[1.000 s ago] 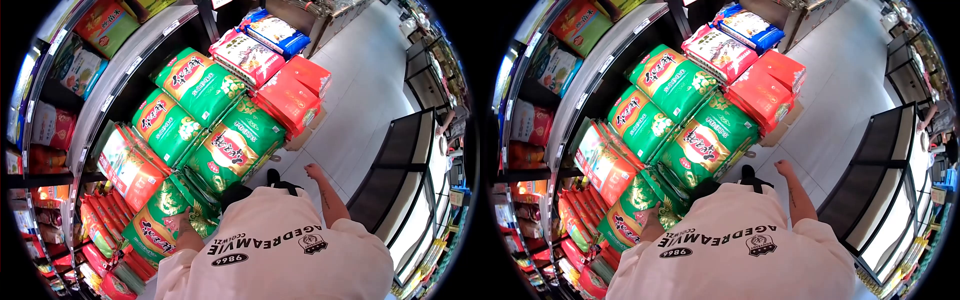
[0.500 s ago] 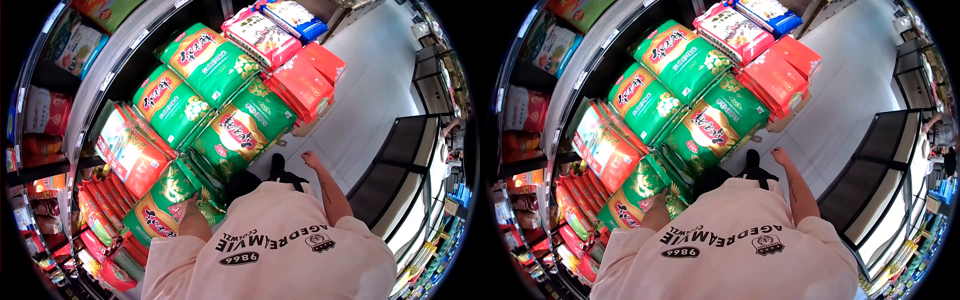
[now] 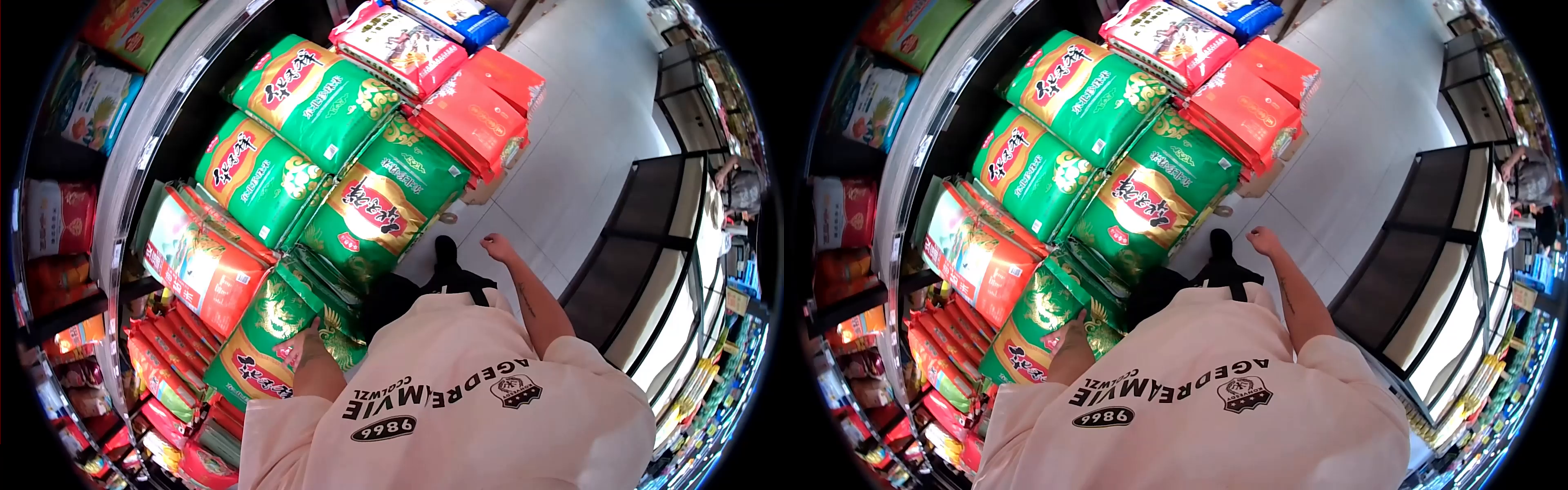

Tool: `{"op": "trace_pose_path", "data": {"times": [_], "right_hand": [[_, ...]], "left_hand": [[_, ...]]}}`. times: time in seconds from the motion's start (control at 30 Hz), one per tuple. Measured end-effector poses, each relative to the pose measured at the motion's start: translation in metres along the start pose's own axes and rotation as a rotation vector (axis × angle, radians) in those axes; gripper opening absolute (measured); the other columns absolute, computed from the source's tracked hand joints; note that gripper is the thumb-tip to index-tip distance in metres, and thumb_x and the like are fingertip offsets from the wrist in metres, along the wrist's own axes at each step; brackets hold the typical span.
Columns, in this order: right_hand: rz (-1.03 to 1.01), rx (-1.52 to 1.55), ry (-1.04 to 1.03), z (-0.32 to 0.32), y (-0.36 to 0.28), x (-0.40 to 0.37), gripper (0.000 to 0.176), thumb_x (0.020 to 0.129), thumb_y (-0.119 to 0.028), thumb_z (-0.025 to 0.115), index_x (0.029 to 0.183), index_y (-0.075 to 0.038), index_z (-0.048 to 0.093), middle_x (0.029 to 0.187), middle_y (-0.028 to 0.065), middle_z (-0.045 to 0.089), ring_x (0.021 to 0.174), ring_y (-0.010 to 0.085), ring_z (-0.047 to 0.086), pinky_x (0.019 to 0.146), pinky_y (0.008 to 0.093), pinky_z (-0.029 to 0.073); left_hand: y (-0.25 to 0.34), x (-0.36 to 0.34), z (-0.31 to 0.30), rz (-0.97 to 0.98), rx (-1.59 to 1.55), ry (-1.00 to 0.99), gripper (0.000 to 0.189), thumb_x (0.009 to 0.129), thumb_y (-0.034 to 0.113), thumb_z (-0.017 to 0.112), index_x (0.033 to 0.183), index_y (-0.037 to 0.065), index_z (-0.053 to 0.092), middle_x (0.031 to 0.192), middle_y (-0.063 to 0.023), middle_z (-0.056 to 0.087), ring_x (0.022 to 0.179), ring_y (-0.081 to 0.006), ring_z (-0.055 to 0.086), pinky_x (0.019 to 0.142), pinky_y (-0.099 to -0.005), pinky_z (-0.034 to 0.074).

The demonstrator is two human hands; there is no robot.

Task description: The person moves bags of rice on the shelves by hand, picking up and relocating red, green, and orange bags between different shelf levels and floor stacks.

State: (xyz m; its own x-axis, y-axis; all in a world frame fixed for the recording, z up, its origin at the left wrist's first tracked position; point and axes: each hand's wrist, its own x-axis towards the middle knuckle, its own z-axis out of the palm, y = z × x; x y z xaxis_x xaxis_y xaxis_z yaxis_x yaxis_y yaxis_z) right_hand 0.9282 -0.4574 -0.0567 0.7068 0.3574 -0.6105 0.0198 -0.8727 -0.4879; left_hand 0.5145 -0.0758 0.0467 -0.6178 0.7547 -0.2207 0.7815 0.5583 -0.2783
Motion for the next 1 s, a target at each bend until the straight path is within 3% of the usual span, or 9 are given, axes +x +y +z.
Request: {"op": "trace_pose_path", "data": {"times": [0.1,0.3,0.6,0.73,1.0], "right_hand": [[-0.027,-0.028,0.008,-0.006,-0.008,-0.001,0.042,0.079,-0.033,0.058,0.1,0.003,0.062,0.093,0.021,0.064,0.086,0.0324,0.062,0.078,0.037,0.048],[-0.016,0.013,-0.013,-0.015,-0.019,0.0,0.043,0.079,-0.034,0.058,0.101,0.003,0.062,0.096,0.0218,0.063,0.091,0.0336,0.061,0.08,0.0376,0.047],[-0.052,0.045,0.021,0.006,0.024,-0.006,0.04,0.08,-0.031,0.06,0.099,0.005,0.062,0.069,0.0125,0.062,0.056,0.0188,0.059,0.057,0.0323,0.048],[-0.03,0.068,0.003,0.018,0.046,-0.001,0.039,0.08,-0.029,0.06,0.098,0.005,0.062,0.069,0.0116,0.062,0.055,0.0181,0.059,0.053,0.0318,0.048],[-0.072,0.067,0.001,0.025,0.028,0.002,0.038,0.08,-0.029,0.06,0.096,0.005,0.062,0.069,0.0117,0.062,0.054,0.0192,0.059,0.053,0.0315,0.048]], "left_hand": [[-0.001,0.003,0.0,0.014,0.002,0.005,0.146,0.043,0.066,0.077,0.139,0.014,-0.02,0.142,-0.0341,-0.006,0.124,-0.0618,0.006,0.096,-0.068,0.018],[-0.003,0.003,0.001,0.016,-0.003,0.002,0.145,0.044,0.066,0.076,0.139,0.014,-0.019,0.142,-0.0342,-0.005,0.124,-0.062,0.006,0.095,-0.0684,0.018],[-0.007,0.004,0.003,-0.023,-0.004,-0.02,0.143,0.045,0.066,0.076,0.14,0.014,-0.018,0.142,-0.0342,-0.005,0.124,-0.0623,0.006,0.094,-0.0689,0.018],[-0.009,0.004,0.003,-0.045,0.002,-0.035,0.142,0.046,0.066,0.075,0.14,0.014,-0.018,0.142,-0.0342,-0.004,0.124,-0.0624,0.006,0.094,-0.0692,0.019],[-0.012,0.005,0.004,-0.085,-0.006,-0.055,0.141,0.047,0.066,0.075,0.14,0.015,-0.017,0.142,-0.0343,-0.004,0.124,-0.0626,0.006,0.093,-0.0697,0.019]]}}
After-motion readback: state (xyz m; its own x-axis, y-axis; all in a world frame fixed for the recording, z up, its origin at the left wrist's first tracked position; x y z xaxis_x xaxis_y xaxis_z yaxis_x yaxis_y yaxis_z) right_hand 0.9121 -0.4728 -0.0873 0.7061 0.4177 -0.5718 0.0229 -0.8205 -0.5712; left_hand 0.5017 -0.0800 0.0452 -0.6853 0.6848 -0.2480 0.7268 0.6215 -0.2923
